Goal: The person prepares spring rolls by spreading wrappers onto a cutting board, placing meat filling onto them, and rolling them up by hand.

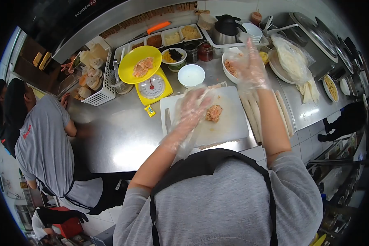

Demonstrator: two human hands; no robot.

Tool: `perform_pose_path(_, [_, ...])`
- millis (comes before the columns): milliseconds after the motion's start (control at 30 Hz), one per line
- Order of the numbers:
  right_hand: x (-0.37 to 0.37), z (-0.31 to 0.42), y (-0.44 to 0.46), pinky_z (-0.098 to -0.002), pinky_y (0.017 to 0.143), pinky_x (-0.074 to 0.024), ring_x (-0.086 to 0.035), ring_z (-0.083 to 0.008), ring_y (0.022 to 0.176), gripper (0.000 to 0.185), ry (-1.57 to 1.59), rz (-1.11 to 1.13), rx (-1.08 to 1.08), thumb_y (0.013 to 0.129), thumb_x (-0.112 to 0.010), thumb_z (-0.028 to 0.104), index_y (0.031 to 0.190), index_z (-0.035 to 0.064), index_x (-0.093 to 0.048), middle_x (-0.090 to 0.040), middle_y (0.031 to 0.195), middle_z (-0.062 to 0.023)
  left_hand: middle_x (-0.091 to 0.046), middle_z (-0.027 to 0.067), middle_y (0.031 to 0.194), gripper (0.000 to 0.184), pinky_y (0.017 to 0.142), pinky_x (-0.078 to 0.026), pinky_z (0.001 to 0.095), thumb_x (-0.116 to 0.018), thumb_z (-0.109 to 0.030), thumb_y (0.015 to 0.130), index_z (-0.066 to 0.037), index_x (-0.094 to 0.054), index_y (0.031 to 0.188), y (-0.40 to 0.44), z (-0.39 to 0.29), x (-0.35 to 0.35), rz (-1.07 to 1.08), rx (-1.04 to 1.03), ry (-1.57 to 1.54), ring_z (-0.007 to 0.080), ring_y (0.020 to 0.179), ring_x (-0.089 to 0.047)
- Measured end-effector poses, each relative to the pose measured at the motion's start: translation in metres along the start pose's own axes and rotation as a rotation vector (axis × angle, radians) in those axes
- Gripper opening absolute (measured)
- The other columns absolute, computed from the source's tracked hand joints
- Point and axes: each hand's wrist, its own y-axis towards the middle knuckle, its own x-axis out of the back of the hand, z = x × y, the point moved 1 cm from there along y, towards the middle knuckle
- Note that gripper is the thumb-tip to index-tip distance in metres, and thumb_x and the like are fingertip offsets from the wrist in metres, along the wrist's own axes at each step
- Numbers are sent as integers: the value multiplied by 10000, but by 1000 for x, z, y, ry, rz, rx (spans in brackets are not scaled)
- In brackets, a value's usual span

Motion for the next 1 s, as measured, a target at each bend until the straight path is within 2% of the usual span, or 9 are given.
perform_pose_path(67, [-21, 16, -9, -387, 1080, -268, -294, -368, 1325, 1017, -45, -202, 184, 705, -753, 382, 1433, -5, -157, -281, 1428, -251, -510, 184, 1227, 451, 979, -370, 412, -581, -353, 858, -33, -538, 1173, 24, -32, -17, 22, -107, -127, 318, 1097, -523])
perform_pose_path(133, [-23, 42, -10, -390, 1088, -251, -257, -362, 1342, 1035, 15, -162, 60, 704, -759, 372, 1431, -17, -133, -233, 1449, -242, -486, 190, 1273, 496, 1002, -352, 391, -511, -386, 906, 3, -507, 1215, 42, -56, -30, 300, 351, -267, 298, 1143, -503])
perform_pose_path(400, [-34, 68, -8, -372, 1089, -250, -247, -316, 1352, 934, 680, -349, -366, 747, -729, 346, 1415, -25, -191, -217, 1457, -235, -521, 200, 1228, 460, 1003, -351, 358, -474, -320, 928, 35, -496, 1221, 32, -68, -36, 493, 196, -107, 307, 1153, -487])
perform_pose_path(533, [-11, 87, 3, -360, 961, -398, -500, -325, 1155, 541, -38, -508, 182, 817, -663, 266, 1292, 73, -488, -404, 1335, -242, -588, 181, 1055, 337, 900, -422, 351, -494, -258, 919, 25, -552, 1093, 31, -55, -17, 566, 100, -40, 276, 999, -559])
perform_pose_path(600, [-16, 85, 6, -339, 976, -400, -540, -227, 1098, 383, 262, 249, 154, 817, -685, 203, 1139, 14, -599, -561, 1199, -168, -589, 159, 989, 288, 853, -439, 347, -504, -238, 910, 15, -556, 1037, 17, -46, -3, 405, -2, -63, 262, 928, -569])
perform_pose_path(633, [-38, 78, -11, -331, 951, -415, -572, -216, 1027, 248, 610, 213, -61, 820, -673, 211, 987, 28, -656, -649, 1000, -111, -590, 136, 923, 241, 805, -455, 342, -515, -219, 901, 4, -560, 982, 12, -42, 6, 248, -108, -82, 247, 856, -580])
perform_pose_path(700, [-35, 67, -38, -342, 907, -434, -583, -216, 950, 190, 328, 451, -4, 811, -674, 203, 917, 46, -663, -641, 934, -90, -584, 125, 902, 207, 802, -456, 335, -530, -193, 888, -3, -562, 965, 6, -18, 17, 197, -4, 1, 239, 850, -580])
perform_pose_path(767, [-48, 51, -74, -374, 794, -449, -557, -291, 827, 178, 181, 478, 245, 800, -661, 215, 873, 53, -650, -581, 838, -123, -581, 108, 899, 166, 822, -450, 324, -588, -121, 841, -41, -580, 986, -8, 30, 13, 90, 47, 52, 227, 903, -571])
perform_pose_path(1000, [-60, 37, -148, -379, 746, -445, -541, -286, 777, 135, 216, 410, 33, 785, -659, 193, 818, 64, -634, -560, 796, -109, -595, 66, 933, 153, 849, -436, 350, -668, -123, 789, -83, -628, 931, -33, 29, -24, 70, -202, -23, 229, 971, -550])
